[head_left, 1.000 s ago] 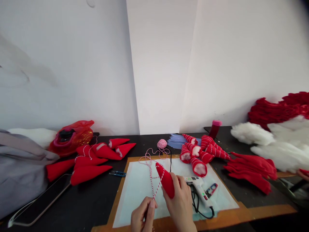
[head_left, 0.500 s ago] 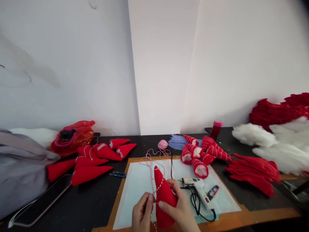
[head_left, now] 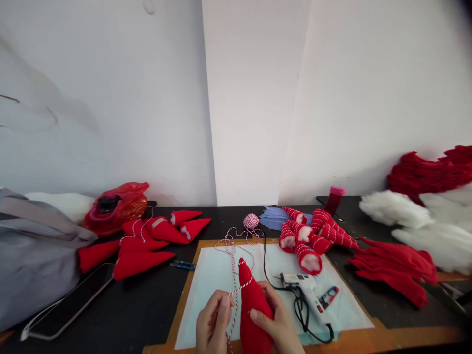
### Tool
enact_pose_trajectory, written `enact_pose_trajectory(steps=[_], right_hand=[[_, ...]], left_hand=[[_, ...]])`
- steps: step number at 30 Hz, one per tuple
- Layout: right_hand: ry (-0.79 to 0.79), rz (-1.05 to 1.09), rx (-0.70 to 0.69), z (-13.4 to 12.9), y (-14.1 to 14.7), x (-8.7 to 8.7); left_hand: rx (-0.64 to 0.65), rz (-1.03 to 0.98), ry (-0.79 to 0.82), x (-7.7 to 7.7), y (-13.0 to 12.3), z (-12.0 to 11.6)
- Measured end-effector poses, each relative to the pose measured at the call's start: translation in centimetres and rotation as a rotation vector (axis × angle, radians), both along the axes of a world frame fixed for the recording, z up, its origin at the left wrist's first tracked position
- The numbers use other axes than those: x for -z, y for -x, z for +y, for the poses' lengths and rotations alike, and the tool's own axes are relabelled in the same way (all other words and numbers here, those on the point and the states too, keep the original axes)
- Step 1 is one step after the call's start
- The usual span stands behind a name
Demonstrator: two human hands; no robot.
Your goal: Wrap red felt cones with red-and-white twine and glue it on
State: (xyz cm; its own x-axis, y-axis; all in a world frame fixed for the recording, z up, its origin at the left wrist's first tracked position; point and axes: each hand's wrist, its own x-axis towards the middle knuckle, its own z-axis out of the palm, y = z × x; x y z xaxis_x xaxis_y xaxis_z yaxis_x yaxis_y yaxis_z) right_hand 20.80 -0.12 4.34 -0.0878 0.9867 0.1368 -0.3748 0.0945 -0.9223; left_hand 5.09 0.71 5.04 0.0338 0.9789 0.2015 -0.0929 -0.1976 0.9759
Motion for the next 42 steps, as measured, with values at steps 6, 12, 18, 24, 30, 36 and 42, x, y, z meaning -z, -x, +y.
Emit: enact_pose_trajectory(steps=[6,12,18,24,30,36,42], right_hand=[[0.182,0.261,-0.028,-0.8,-0.4,0.0],[0.264,0.337,-0.006,-0.9,0.4,0.8],[0.181,0.038,0.272,-0.5,1.0,2.0],[0.007,-0.01,0.112,-0.8,0.1,2.5],[0.153,0.281,-0.038,-0.5,0.1,3.6],[0.204,0.485,-0.094,-0.5,-0.1,4.2],[0.314,0.511,0.017,-0.9,0.2,4.7]], left_hand=[[-0.012,-0.027,0.063,0.3,-1.4,-0.4],[0.025,-0.03,0.088,0.7,-2.6,-0.4],[0.047,-0.025,0.065,1.0,-2.6,0.4],[0.102,0.046,0.02,1.0,-2.7,0.4],[0.115,0.068,0.003,-0.7,-2.1,0.4],[0.112,0.1,-0.008,0.2,-2.1,0.4],[0.104,0.109,0.001,1.7,-2.1,0.2]])
